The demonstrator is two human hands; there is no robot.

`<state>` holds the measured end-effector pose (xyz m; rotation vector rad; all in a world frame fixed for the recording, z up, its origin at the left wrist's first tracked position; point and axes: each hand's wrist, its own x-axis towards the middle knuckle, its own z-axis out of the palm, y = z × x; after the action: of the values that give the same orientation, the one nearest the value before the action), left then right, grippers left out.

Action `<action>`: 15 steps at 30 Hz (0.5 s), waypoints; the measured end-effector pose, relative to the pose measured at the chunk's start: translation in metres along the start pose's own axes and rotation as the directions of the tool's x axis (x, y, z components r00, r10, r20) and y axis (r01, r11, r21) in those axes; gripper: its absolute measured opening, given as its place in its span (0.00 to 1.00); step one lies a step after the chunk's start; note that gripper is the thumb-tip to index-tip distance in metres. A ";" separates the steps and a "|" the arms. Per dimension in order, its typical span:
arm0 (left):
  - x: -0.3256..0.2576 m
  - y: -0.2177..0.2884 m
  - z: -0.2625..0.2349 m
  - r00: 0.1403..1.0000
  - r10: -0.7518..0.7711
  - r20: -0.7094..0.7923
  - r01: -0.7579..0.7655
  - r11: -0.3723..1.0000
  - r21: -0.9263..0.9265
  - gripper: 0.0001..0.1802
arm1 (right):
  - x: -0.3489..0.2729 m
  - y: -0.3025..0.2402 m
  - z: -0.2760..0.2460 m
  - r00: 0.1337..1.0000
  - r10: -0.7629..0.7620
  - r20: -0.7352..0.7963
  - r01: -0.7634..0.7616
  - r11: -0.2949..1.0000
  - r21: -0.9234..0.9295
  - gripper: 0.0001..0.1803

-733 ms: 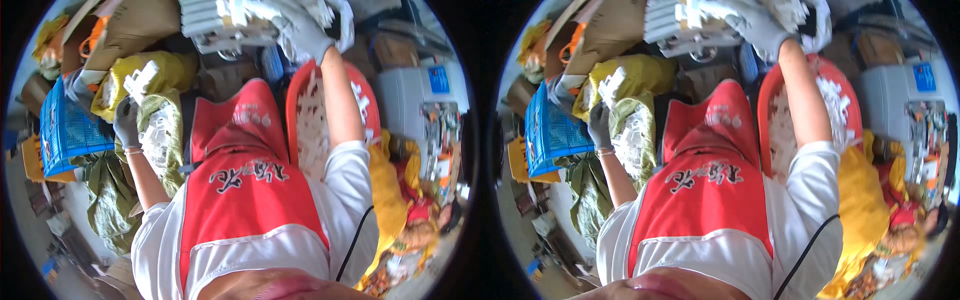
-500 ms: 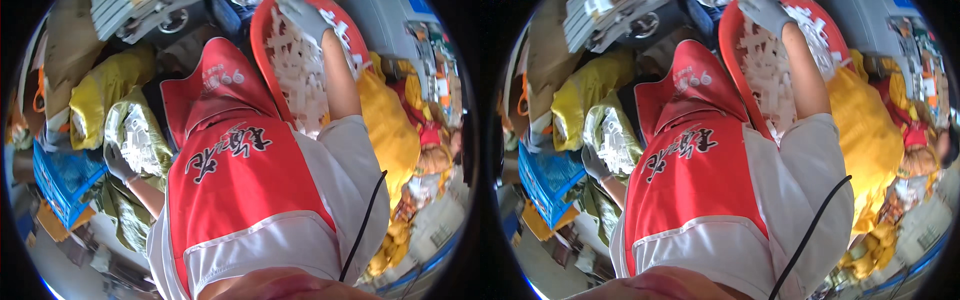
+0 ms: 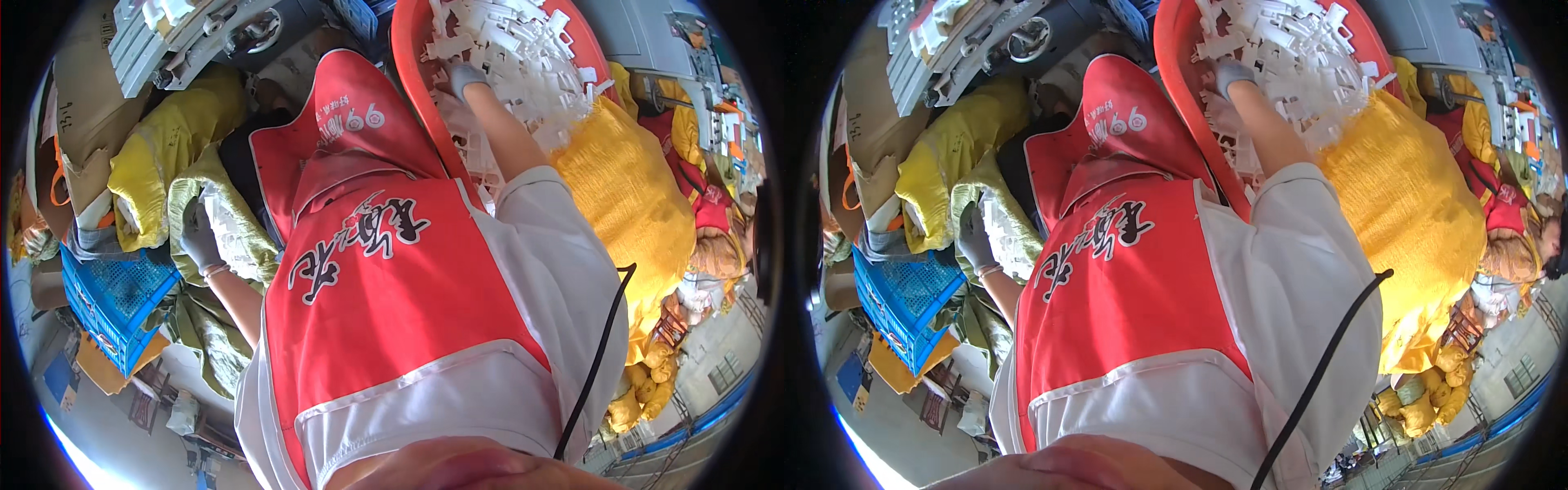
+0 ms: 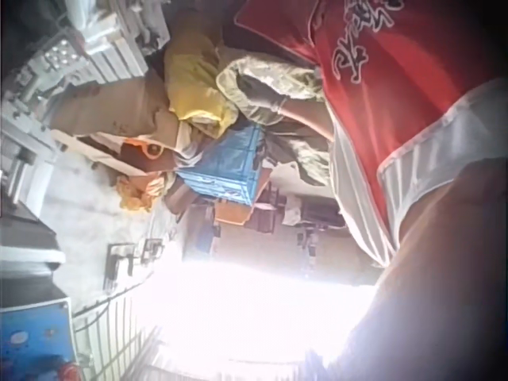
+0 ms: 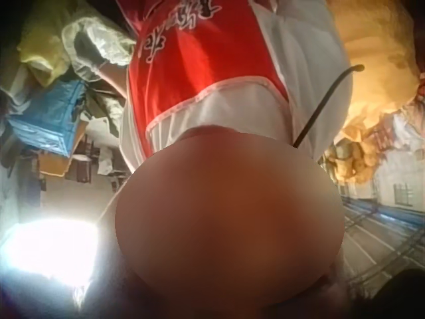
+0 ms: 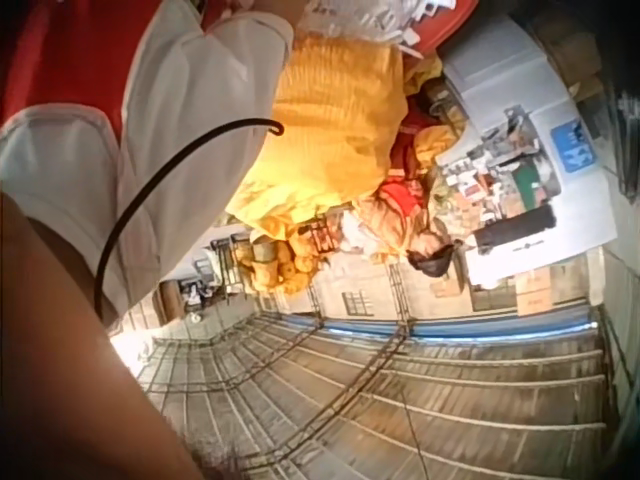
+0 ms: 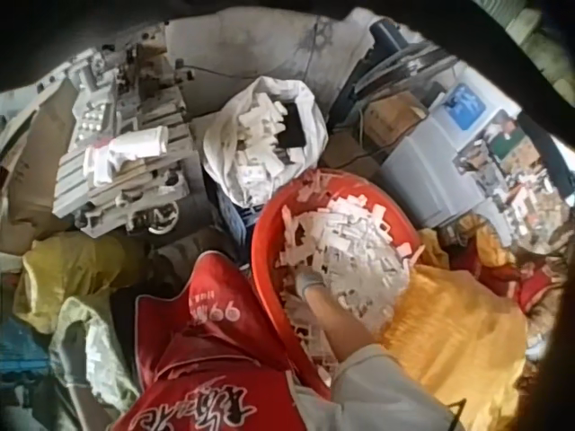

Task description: Processing small white plastic components using a machine and then placing them into a large sack.

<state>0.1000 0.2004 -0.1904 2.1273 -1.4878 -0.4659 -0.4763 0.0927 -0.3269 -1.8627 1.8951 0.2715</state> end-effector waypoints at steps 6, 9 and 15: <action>-0.002 0.007 0.005 1.000 0.020 0.011 -0.020 0.998 -0.052 0.15 | 0.015 0.014 -0.011 0.996 -0.016 0.083 0.020 0.998 -0.051 0.21; 0.001 0.020 0.010 1.000 0.005 0.005 -0.004 0.993 -0.122 0.14 | 0.001 0.037 -0.044 0.993 -0.112 -0.029 0.102 0.724 0.682 0.17; 0.021 0.136 0.047 0.921 0.358 0.154 -0.305 0.907 -0.289 0.15 | -0.058 -0.020 -0.152 0.893 -0.177 -0.414 0.447 0.465 0.764 0.13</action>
<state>-0.0224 0.1334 -0.1502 1.6186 -1.7552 -0.7240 -0.4866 0.0745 -0.1646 -1.4891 1.3316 -0.9602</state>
